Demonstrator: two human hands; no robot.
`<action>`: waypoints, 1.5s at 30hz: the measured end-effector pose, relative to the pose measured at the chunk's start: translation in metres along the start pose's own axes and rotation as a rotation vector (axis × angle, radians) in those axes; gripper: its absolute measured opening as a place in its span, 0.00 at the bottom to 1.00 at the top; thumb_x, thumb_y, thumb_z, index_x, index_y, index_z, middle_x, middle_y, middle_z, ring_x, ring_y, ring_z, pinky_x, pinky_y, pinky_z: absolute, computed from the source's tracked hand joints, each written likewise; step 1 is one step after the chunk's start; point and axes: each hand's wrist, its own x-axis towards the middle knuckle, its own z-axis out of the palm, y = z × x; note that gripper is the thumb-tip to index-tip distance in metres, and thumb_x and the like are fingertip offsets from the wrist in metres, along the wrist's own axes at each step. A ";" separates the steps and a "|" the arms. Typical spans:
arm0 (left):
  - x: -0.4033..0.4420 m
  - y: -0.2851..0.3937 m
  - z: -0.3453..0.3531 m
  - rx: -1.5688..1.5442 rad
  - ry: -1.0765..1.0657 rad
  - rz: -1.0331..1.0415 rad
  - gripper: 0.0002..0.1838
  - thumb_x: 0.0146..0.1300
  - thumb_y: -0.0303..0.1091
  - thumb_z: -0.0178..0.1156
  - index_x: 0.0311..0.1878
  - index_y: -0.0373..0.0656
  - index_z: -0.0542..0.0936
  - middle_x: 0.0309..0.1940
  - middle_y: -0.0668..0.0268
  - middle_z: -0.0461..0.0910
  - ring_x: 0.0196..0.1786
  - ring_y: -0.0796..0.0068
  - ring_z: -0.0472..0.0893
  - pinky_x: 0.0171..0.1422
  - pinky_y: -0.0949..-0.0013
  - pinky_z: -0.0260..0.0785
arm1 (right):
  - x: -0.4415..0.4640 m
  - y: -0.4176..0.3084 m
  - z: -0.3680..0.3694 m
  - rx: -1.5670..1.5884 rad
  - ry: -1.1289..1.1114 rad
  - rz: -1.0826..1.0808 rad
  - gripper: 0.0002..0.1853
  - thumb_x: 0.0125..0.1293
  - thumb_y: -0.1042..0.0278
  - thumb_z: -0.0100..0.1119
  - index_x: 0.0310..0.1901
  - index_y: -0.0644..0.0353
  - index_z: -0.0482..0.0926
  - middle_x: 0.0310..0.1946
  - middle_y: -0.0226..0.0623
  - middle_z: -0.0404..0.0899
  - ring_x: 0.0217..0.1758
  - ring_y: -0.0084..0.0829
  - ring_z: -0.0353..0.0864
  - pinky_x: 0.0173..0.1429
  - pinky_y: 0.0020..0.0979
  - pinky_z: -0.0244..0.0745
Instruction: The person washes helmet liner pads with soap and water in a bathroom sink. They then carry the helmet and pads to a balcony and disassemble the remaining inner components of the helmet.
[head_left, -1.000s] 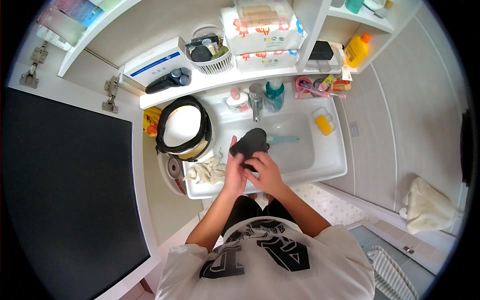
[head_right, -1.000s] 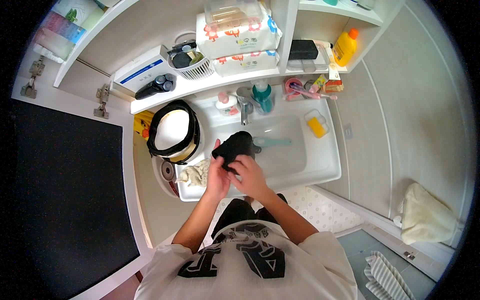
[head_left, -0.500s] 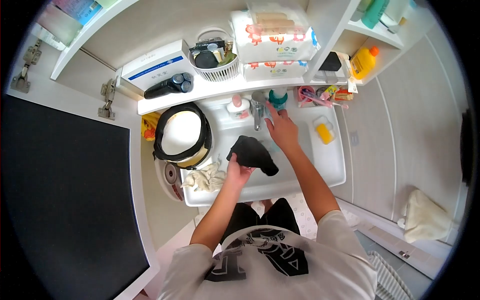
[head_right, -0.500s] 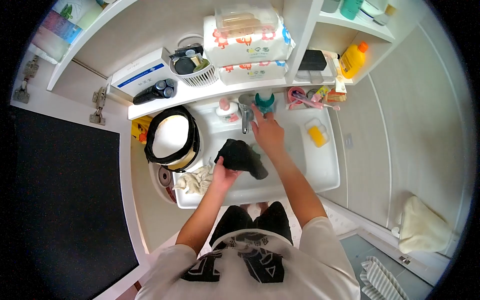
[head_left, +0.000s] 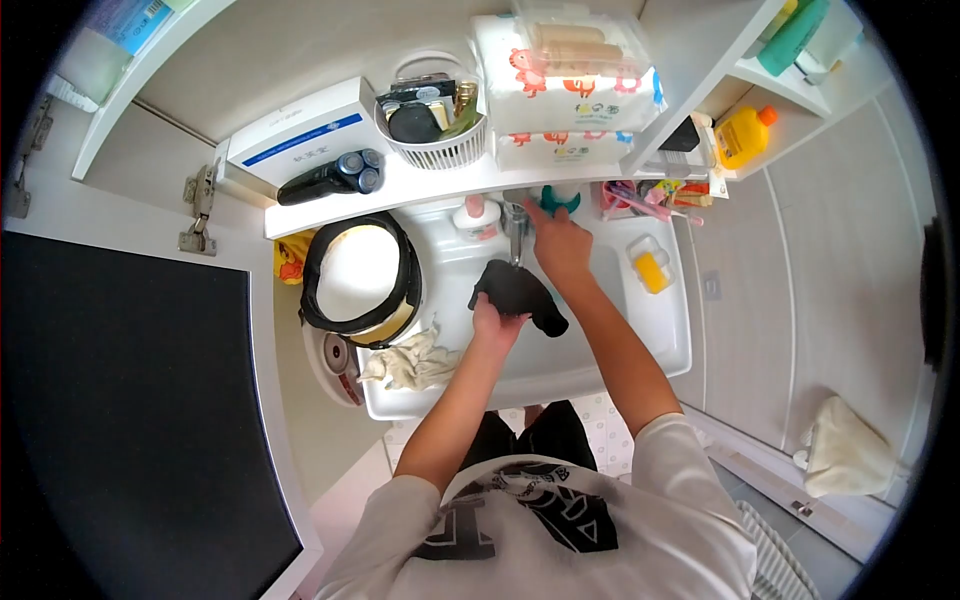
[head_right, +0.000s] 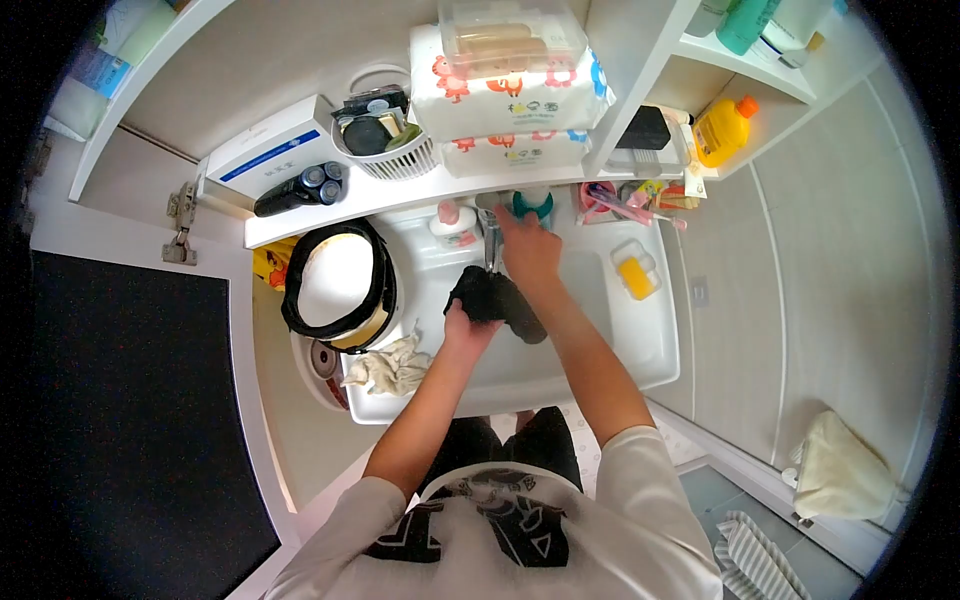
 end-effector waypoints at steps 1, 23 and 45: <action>0.001 0.000 0.002 -0.004 0.005 0.005 0.33 0.80 0.54 0.21 0.71 0.51 0.70 0.68 0.56 0.73 0.71 0.52 0.70 0.74 0.42 0.62 | 0.001 -0.002 -0.002 -0.009 -0.015 0.014 0.29 0.61 0.72 0.56 0.63 0.31 0.78 0.34 0.39 0.77 0.29 0.42 0.85 0.29 0.43 0.77; 0.026 -0.015 -0.048 0.110 0.109 -0.028 0.24 0.80 0.42 0.41 0.74 0.49 0.65 0.69 0.56 0.70 0.65 0.56 0.76 0.68 0.50 0.72 | -0.118 -0.005 0.055 1.790 -0.349 1.010 0.28 0.66 0.67 0.66 0.65 0.66 0.68 0.54 0.40 0.78 0.54 0.34 0.83 0.51 0.34 0.82; -0.005 -0.001 -0.019 1.455 0.245 0.700 0.18 0.70 0.47 0.63 0.49 0.41 0.82 0.36 0.61 0.87 0.37 0.68 0.85 0.45 0.67 0.76 | -0.123 -0.024 0.061 1.913 -0.429 1.197 0.20 0.68 0.58 0.63 0.57 0.54 0.76 0.46 0.27 0.79 0.49 0.26 0.76 0.51 0.29 0.74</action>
